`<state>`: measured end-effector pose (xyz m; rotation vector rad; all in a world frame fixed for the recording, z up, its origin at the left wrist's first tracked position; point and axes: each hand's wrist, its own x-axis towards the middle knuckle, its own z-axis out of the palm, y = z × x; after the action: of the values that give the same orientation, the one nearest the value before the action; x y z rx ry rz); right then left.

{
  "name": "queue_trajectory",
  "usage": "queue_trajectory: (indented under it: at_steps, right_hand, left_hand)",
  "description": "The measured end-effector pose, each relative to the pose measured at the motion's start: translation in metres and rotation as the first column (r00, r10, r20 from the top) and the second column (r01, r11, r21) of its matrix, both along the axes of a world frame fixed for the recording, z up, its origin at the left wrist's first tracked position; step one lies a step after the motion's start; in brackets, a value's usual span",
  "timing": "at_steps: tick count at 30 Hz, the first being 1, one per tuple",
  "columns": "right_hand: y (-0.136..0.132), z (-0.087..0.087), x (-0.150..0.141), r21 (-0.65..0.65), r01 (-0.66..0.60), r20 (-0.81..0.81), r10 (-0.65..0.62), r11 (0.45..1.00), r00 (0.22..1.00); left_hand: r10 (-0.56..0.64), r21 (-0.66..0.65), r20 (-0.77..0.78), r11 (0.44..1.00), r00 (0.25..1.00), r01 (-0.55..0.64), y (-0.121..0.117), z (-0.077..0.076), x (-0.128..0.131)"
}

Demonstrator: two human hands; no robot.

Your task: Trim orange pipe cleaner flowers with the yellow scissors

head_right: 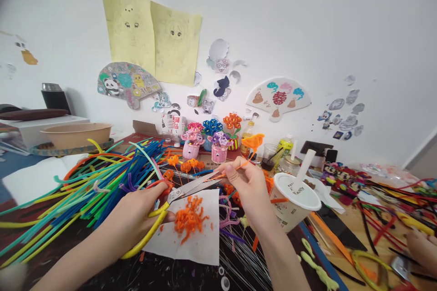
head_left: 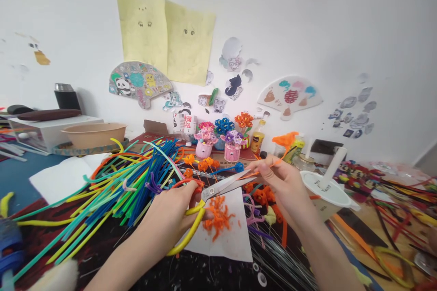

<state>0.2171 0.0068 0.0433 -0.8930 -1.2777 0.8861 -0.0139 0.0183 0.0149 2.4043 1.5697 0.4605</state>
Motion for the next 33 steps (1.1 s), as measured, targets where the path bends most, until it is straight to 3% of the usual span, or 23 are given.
queue_trajectory:
  at_steps: [16,33]
  right_hand:
    - [0.0022,-0.0062,0.002,0.043,0.092,0.08,-0.095,0.995,0.992]
    - [0.0007,-0.0051,-0.0064,0.024,0.04,-0.09,-0.037,0.999,0.995]
  left_hand:
    - [0.025,0.025,-0.03,0.999,0.999,-0.024,0.0011,-0.0014,-0.0016]
    - [-0.007,0.041,-0.032,0.999,0.999,0.008,0.0022,-0.0017,-0.0038]
